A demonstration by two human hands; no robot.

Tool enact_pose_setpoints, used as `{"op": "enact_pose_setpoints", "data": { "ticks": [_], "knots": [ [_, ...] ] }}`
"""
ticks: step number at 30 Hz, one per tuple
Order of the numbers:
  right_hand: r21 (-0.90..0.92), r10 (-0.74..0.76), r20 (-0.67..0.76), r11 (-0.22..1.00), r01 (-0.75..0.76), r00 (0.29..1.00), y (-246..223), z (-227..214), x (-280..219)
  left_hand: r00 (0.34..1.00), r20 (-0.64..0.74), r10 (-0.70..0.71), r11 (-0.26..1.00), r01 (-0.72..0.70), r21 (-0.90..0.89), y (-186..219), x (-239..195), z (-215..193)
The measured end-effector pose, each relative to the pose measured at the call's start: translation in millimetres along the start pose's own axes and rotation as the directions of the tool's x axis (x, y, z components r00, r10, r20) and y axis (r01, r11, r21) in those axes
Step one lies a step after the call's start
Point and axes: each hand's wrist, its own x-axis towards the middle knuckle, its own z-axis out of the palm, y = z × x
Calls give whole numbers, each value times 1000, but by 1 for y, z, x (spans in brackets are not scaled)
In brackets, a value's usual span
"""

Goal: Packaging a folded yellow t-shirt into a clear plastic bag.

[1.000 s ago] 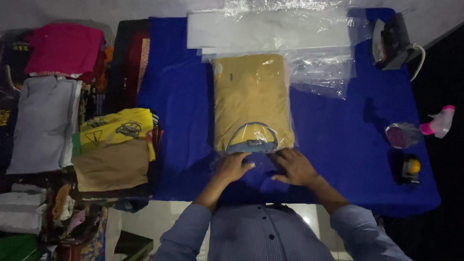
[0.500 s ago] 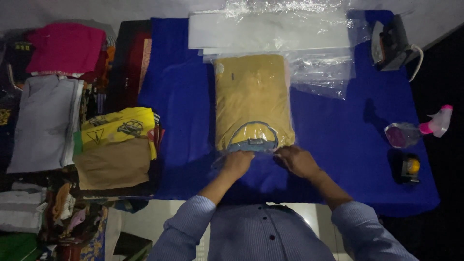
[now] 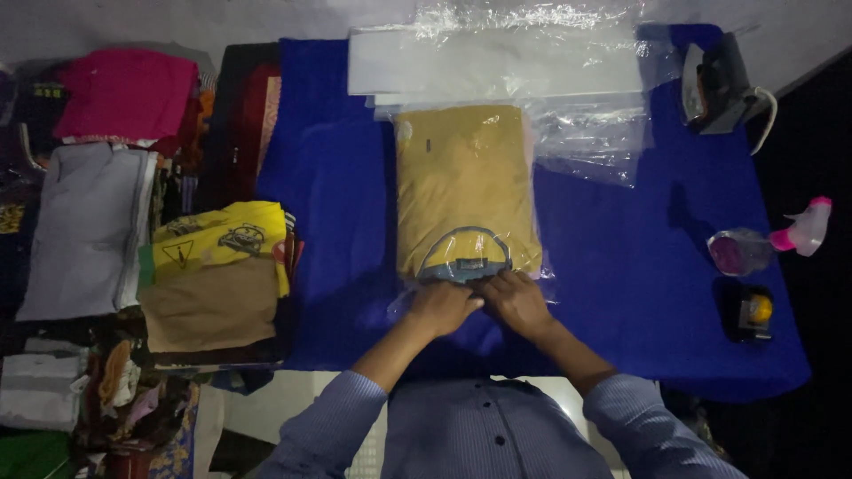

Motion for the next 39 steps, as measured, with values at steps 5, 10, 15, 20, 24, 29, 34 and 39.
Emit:
{"op": "enact_pose_setpoints", "data": {
  "ticks": [5, 10, 15, 20, 24, 29, 34, 39],
  "knots": [
    [16, -1, 7, 1000, 1, 1000, 5, 11, -9, 973, -225, 50, 980, -4, 201, -23, 46, 32],
    [3, -33, 86, 999, 33, 996, 8, 11, -14, 987, -118, -109, 986, 122, 109, -30, 78, 58],
    [34, -96, 4, 995, 96, 995, 15, 0, 1, 995, 79, -58, 945, 29, 327, -62, 103, 93],
    [106, -140, -31, 984, 142, 990, 23, -7, 24, 993, 92, -72, 983, 56, 173, -57, 84, 69],
    [248, -101, -51, 963, 110, 994, 35, 14, 21, 977, 214, 5, 993, -31, 118, -56, 70, 63],
    [262, -109, -66, 957, 122, 992, 40, 14, 23, 904, -352, 244, 968, -207, 140, -73, 74, 42],
    [255, -127, -96, 956, 148, 987, 44, 19, 20, 754, -525, 395, 903, -215, 372, -67, 77, -2],
    [223, -121, -29, 967, 125, 992, 42, 33, 13, 810, -439, 390, 810, -75, 581, -67, 77, 7]
  ]
}}
